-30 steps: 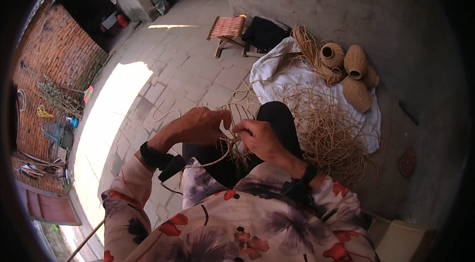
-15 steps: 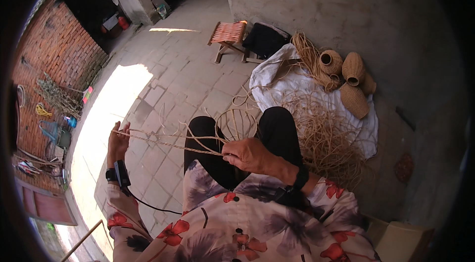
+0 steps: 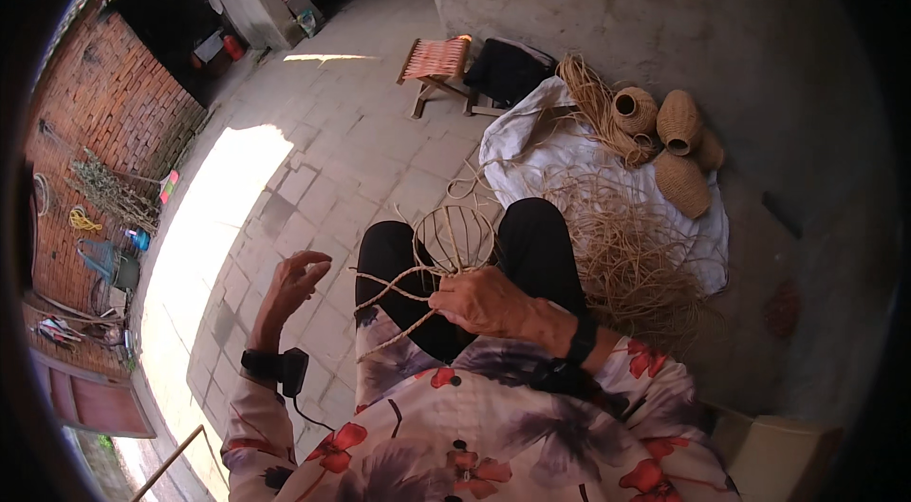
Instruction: Weaving a basket using natural fibers.
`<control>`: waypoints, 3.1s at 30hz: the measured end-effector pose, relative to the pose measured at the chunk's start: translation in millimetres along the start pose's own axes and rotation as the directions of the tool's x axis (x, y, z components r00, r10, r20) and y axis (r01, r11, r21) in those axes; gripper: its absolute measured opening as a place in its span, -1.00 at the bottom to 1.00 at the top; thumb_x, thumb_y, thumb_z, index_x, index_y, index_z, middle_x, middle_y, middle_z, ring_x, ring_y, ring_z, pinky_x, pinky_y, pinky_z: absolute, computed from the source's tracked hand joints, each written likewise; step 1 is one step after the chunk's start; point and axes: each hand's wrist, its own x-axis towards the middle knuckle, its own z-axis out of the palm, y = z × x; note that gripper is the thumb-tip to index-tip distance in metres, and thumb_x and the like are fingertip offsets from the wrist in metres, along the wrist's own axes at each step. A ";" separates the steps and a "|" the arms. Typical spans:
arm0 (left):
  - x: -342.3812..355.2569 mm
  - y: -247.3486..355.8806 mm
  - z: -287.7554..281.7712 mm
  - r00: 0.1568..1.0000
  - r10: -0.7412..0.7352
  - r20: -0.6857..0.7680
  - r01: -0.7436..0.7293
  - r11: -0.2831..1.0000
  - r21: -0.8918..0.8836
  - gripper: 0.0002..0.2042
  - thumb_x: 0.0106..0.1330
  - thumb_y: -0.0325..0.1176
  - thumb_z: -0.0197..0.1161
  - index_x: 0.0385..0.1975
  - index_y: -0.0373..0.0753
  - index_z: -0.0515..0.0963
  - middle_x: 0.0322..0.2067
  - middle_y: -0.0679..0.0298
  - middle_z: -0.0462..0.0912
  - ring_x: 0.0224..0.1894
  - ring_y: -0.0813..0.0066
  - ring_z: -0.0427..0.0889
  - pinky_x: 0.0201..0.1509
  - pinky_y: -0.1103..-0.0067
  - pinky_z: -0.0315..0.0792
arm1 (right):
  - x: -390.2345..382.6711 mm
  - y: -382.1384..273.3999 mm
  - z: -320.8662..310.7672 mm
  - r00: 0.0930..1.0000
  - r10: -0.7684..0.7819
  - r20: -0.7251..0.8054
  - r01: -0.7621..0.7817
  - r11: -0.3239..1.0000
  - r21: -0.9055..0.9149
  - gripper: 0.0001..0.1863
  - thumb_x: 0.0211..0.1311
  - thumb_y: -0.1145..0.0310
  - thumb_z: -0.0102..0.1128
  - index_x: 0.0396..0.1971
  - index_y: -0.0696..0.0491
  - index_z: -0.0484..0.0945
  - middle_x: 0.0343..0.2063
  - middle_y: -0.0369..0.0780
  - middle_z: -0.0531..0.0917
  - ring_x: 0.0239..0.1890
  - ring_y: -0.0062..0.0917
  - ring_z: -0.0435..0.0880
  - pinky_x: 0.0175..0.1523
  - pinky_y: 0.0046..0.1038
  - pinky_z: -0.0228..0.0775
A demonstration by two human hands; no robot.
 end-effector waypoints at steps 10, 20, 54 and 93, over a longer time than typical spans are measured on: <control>5.8 25.2 21.3 0.984 0.150 0.100 -0.092 0.892 -0.442 -0.69 0.45 -0.17 0.05 -0.35 -0.33 0.55 -0.57 0.39 0.45 -0.51 0.66 0.45 -0.45 0.66 0.35 | -8.7 -3.4 7.9 1.000 0.023 0.006 -0.023 1.000 -0.019 -0.82 0.02 0.44 0.31 -0.33 -0.01 0.56 -0.43 -0.27 0.56 -0.38 -0.32 0.66 -0.36 -0.35 0.52; -190.9 -368.7 -202.8 -0.181 -0.699 -0.691 -0.059 0.710 -0.702 -0.78 0.35 -0.16 0.01 -0.24 -0.12 0.52 -0.49 0.41 0.48 -0.53 0.60 0.45 -0.48 0.66 0.40 | 1.0 -11.0 7.0 0.999 -0.015 0.029 0.015 1.000 0.010 -0.86 0.06 0.43 0.28 -0.38 0.01 0.50 -0.48 -0.23 0.54 -0.42 -0.28 0.66 -0.41 -0.32 0.51; -4.7 -59.1 -5.5 0.893 -0.084 -0.442 0.001 0.983 -0.186 -0.84 0.30 -0.35 0.17 -0.40 -0.32 0.47 -0.64 0.23 0.53 -0.58 0.46 0.54 -0.47 0.54 0.42 | -31.2 0.6 5.1 0.997 0.064 0.045 -0.061 0.997 -0.055 -0.81 0.02 0.43 0.34 -0.33 0.03 0.55 -0.48 -0.25 0.53 -0.43 -0.33 0.65 -0.43 -0.36 0.48; 7.5 100.0 141.7 0.699 0.706 -0.110 -0.599 0.663 0.449 -0.74 0.02 -0.44 0.27 -0.31 -0.16 0.38 -0.69 0.30 0.46 -0.53 0.27 0.50 -0.12 0.33 0.24 | -30.8 18.5 32.1 0.981 0.173 0.084 -0.160 0.976 -0.145 -0.88 0.05 0.41 0.11 -0.42 0.06 0.59 -0.56 -0.12 0.62 -0.48 -0.24 0.69 -0.37 -0.25 0.54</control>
